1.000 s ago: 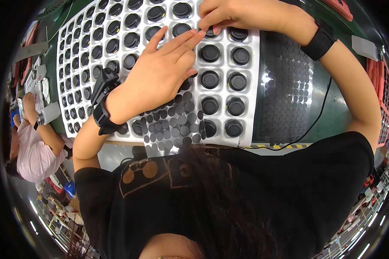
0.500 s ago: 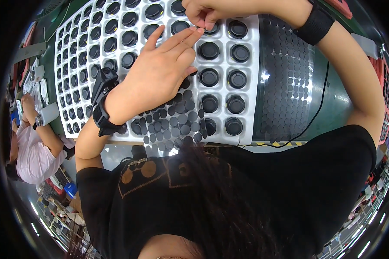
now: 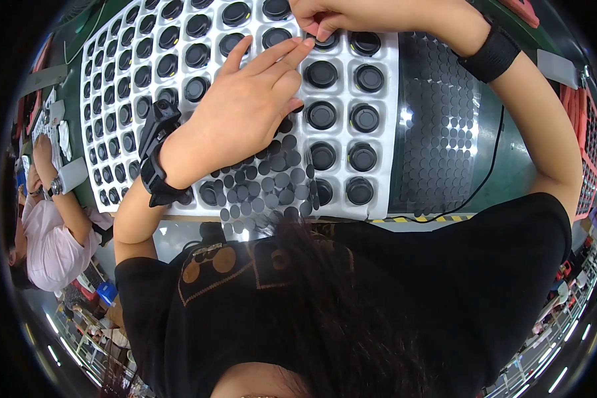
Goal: The person moves a pink foam tray of black components, places a white plastic tray on the table, and peels small black circular stickers from a sheet. They then press the stickers onto the center of each component in the white tray one by one.
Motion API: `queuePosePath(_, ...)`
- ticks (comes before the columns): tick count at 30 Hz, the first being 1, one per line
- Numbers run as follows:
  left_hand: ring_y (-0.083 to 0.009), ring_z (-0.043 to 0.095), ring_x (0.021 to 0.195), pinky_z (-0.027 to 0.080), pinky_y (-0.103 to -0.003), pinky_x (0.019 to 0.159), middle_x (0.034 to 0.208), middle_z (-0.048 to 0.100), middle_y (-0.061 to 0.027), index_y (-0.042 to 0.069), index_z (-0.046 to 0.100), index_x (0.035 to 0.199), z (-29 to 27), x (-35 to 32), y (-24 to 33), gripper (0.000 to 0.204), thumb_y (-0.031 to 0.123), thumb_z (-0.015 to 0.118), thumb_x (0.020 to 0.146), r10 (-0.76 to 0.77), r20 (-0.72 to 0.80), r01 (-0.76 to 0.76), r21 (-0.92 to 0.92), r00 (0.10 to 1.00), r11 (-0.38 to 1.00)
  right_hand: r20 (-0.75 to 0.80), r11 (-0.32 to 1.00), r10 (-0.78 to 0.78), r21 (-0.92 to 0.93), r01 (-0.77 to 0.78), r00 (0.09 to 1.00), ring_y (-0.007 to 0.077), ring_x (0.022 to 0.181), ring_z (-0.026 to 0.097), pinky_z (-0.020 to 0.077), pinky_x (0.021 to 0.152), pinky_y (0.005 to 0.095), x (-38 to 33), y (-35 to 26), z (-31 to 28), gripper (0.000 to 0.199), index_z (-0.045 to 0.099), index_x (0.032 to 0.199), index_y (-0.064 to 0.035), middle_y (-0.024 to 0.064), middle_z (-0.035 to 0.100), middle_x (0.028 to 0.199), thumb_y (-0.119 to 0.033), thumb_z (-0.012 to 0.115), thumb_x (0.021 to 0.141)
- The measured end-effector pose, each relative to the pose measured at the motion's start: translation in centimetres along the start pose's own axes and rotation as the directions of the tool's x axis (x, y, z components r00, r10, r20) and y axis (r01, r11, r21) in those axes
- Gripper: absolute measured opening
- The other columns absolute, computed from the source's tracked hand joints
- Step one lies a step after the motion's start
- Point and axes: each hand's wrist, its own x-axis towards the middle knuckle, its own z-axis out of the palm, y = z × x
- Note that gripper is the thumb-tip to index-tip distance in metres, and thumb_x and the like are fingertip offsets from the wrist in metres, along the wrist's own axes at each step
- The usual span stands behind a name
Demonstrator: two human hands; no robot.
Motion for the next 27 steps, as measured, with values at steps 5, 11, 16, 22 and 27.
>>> queuePosePath(5,-0.0230,0.037,0.117,0.029,-0.047,0.094,0.123,0.044,-0.0122,0.000,0.051,0.091,0.0,-0.2,-0.1,0.020,0.016,0.052,0.079,0.003,0.001,-0.003,0.026,1.000,1.000,-0.001,1.000,0.013,0.012,-0.013,1.000,0.0290,0.067,0.049,0.0398,0.062,0.0332,0.0,-0.2,0.0,0.010,0.047,0.074,0.0021,0.0126,0.046,0.072,-0.004,0.054,0.073)
queuePosePath(11,-0.0227,0.037,0.117,0.029,-0.047,0.094,0.123,0.044,-0.0120,0.000,0.052,0.090,0.4,-0.2,-0.1,0.020,0.016,0.052,0.079,0.013,-0.020,-0.012,0.023,1.000,1.000,-0.207,0.929,-0.319,0.125,0.348,0.925,0.0233,0.069,0.051,0.0413,0.064,0.0300,0.0,1.5,0.9,0.006,0.050,0.075,0.0015,0.0097,0.050,0.075,-0.002,0.055,0.074)
queuePosePath(16,-0.0227,0.037,0.117,0.029,-0.047,0.094,0.123,0.043,-0.0119,0.000,0.052,0.090,0.5,-0.6,-0.2,0.020,0.017,0.052,0.079,0.004,-0.018,-0.003,0.013,1.000,1.000,-0.319,0.920,0.232,0.378,-0.101,0.919,0.0156,0.074,0.052,0.0418,0.069,0.0257,-1.7,-0.4,1.8,0.003,0.056,0.074,0.0010,0.0060,0.055,0.082,-0.001,0.058,0.073)
queuePosePath(22,-0.0227,0.037,0.117,0.029,-0.047,0.094,0.124,0.042,-0.0118,0.000,0.051,0.089,0.5,-0.6,-0.2,0.020,0.017,0.051,0.080,0.009,-0.026,-0.008,0.039,1.000,0.999,-0.571,0.893,0.394,0.422,-0.155,0.720,0.0130,0.077,0.052,0.0411,0.070,0.0234,-2.0,-1.0,5.2,0.003,0.060,0.071,0.0006,0.0052,0.055,0.085,-0.001,0.063,0.070)
queuePosePath(27,-0.0227,0.037,0.117,0.028,-0.047,0.094,0.124,0.042,-0.0118,0.000,0.051,0.089,0.7,-0.7,-0.2,0.019,0.017,0.051,0.080,0.014,-0.045,-0.013,0.023,0.999,1.000,-0.573,0.871,0.458,0.441,-0.215,0.679,0.0124,0.077,0.052,0.0409,0.069,0.0225,-1.9,-1.3,5.5,0.003,0.062,0.071,0.0001,0.0049,0.055,0.086,-0.001,0.064,0.069)
